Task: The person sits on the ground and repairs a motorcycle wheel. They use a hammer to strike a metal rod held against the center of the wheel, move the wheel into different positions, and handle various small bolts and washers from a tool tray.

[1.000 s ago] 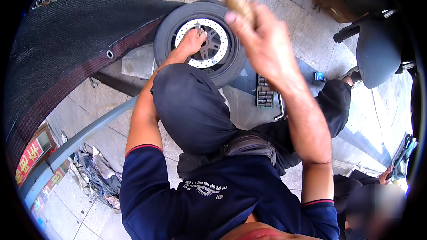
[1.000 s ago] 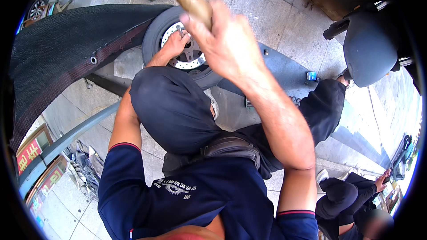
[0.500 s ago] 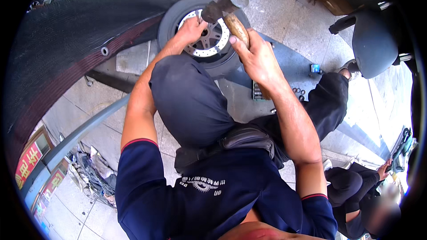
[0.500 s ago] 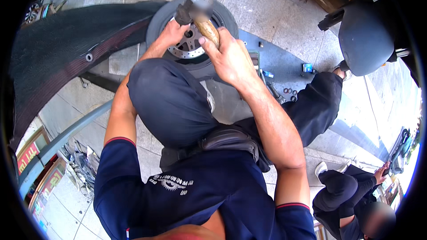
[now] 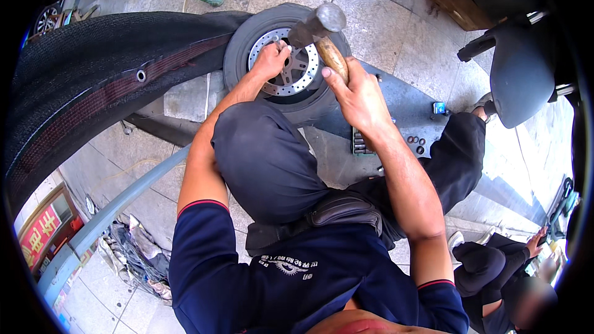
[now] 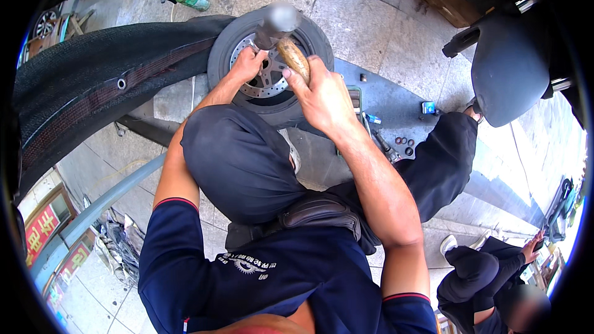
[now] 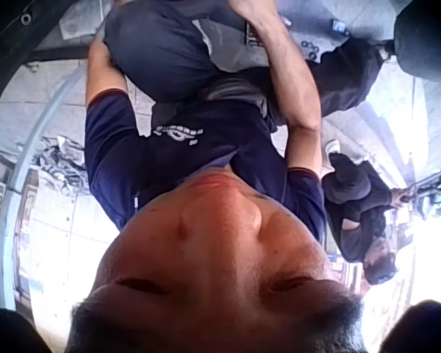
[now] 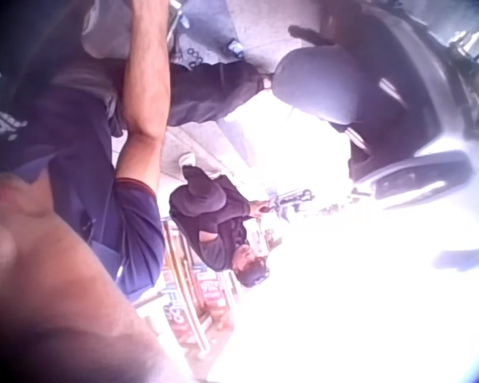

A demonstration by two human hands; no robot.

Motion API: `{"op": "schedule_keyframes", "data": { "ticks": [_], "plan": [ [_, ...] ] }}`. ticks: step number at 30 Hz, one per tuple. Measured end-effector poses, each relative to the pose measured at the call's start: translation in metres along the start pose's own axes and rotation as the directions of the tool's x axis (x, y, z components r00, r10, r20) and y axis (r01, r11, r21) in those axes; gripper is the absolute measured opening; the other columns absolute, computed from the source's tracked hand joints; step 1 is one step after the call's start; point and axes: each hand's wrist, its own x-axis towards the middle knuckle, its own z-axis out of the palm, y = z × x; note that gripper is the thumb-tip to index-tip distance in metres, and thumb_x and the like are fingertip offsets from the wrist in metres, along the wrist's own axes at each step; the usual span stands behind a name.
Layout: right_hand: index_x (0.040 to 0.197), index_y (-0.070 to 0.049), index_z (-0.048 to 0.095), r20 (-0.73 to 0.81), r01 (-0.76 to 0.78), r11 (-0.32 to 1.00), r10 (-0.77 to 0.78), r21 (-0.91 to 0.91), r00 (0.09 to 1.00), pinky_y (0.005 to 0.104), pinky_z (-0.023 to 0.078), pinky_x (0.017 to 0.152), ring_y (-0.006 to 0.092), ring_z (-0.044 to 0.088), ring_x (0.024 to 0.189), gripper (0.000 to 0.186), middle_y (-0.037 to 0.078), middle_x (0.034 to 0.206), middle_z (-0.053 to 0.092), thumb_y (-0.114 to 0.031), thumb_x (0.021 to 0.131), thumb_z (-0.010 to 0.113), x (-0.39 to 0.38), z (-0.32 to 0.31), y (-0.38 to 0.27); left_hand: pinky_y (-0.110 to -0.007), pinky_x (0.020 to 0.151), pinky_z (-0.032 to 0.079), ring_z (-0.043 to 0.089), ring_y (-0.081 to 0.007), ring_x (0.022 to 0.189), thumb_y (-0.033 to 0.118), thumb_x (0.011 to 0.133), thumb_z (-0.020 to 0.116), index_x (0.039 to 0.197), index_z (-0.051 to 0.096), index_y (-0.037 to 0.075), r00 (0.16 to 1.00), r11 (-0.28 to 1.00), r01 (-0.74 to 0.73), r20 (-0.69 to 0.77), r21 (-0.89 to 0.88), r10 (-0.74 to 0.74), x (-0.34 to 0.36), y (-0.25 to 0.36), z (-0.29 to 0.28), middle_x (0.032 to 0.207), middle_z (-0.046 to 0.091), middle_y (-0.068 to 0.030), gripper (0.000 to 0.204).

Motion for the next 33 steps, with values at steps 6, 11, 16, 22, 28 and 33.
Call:
{"op": "schedule_keyframes", "data": {
  "ticks": [6, 11, 16, 22, 28, 33],
  "plan": [
    [0.112, 0.004, 0.058, 0.062, 0.066, 0.994, -0.061, -0.083, 0.996, 0.0567, 0.052, 0.075, 0.0511, 0.069, 0.087, 0.051, 0.030, 0.082, 0.069, -0.046, 0.101, 0.061, 0.036, 0.027, 0.001, -0.043, 0.070, 0.052, 0.069, -0.0302, 0.071, 0.034, 0.099, 0.059, 0.089, 0.071, 0.000, 0.997, 0.998, 0.037, -0.076, 0.059, -0.033, -0.004, -0.017, 0.005, 0.077, 0.071, -0.0157, 0.037],
    [0.108, 0.003, 0.060, 0.007, 0.149, 0.974, -0.150, -0.173, 0.989, 0.0533, 0.051, 0.071, 0.0473, 0.069, 0.080, 0.053, 0.028, 0.079, 0.068, -0.049, 0.101, 0.060, 0.063, 0.045, 0.020, -0.046, 0.078, 0.052, 0.070, -0.0376, 0.086, 0.036, 0.099, 0.057, 0.094, 0.069, 0.001, 0.999, 0.997, -0.018, -0.040, 0.075, 0.021, 0.011, -0.014, 0.003, 0.084, 0.070, -0.0196, 0.037],
    [0.110, 0.002, 0.060, 0.065, 0.254, 0.917, -0.246, -0.308, 0.967, 0.0522, 0.053, 0.069, 0.0451, 0.070, 0.076, 0.055, 0.026, 0.077, 0.069, -0.052, 0.101, 0.059, 0.067, 0.017, -0.030, -0.051, 0.085, 0.051, 0.068, -0.0434, 0.098, 0.038, 0.099, 0.056, 0.101, 0.068, 0.005, 0.993, 0.990, -0.070, -0.086, 0.123, 0.081, 0.005, -0.020, 0.004, 0.098, 0.072, -0.0229, 0.035],
    [0.100, 0.001, 0.058, -0.292, 0.691, 0.699, -0.711, -0.186, 0.640, 0.0512, 0.054, 0.061, 0.0453, 0.068, 0.068, 0.046, 0.024, 0.069, 0.066, -0.043, 0.096, 0.069, 0.021, -0.014, -0.130, -0.051, 0.087, 0.052, 0.068, -0.0449, 0.100, 0.043, 0.099, 0.056, 0.104, 0.069, 0.003, 0.951, 0.948, -0.243, -0.143, 0.204, 0.274, 0.028, -0.076, 0.013, 0.100, 0.071, -0.0263, 0.042],
    [0.105, 0.003, 0.058, 0.076, 0.202, 0.871, -0.188, -0.447, 0.979, 0.0561, 0.055, 0.074, 0.0505, 0.069, 0.081, 0.050, 0.028, 0.081, 0.070, -0.047, 0.101, 0.059, 0.052, 0.036, -0.020, -0.054, 0.084, 0.053, 0.070, -0.0451, 0.088, 0.046, 0.096, 0.056, 0.089, 0.072, 0.000, 0.976, 0.922, -0.178, -0.056, 0.345, 0.209, -0.003, -0.003, 0.013, 0.084, 0.072, -0.0252, 0.049],
    [0.106, 0.001, 0.058, 0.015, 0.304, 0.913, -0.312, -0.273, 0.950, 0.0548, 0.052, 0.067, 0.0471, 0.069, 0.074, 0.046, 0.025, 0.071, 0.067, -0.044, 0.101, 0.062, 0.013, -0.012, -0.079, -0.047, 0.082, 0.052, 0.070, -0.0397, 0.093, 0.034, 0.101, 0.056, 0.098, 0.068, 0.001, 0.995, 0.999, -0.009, -0.101, 0.042, 0.014, -0.012, -0.005, -0.009, 0.093, 0.072, -0.0223, 0.035]
  ]
}}
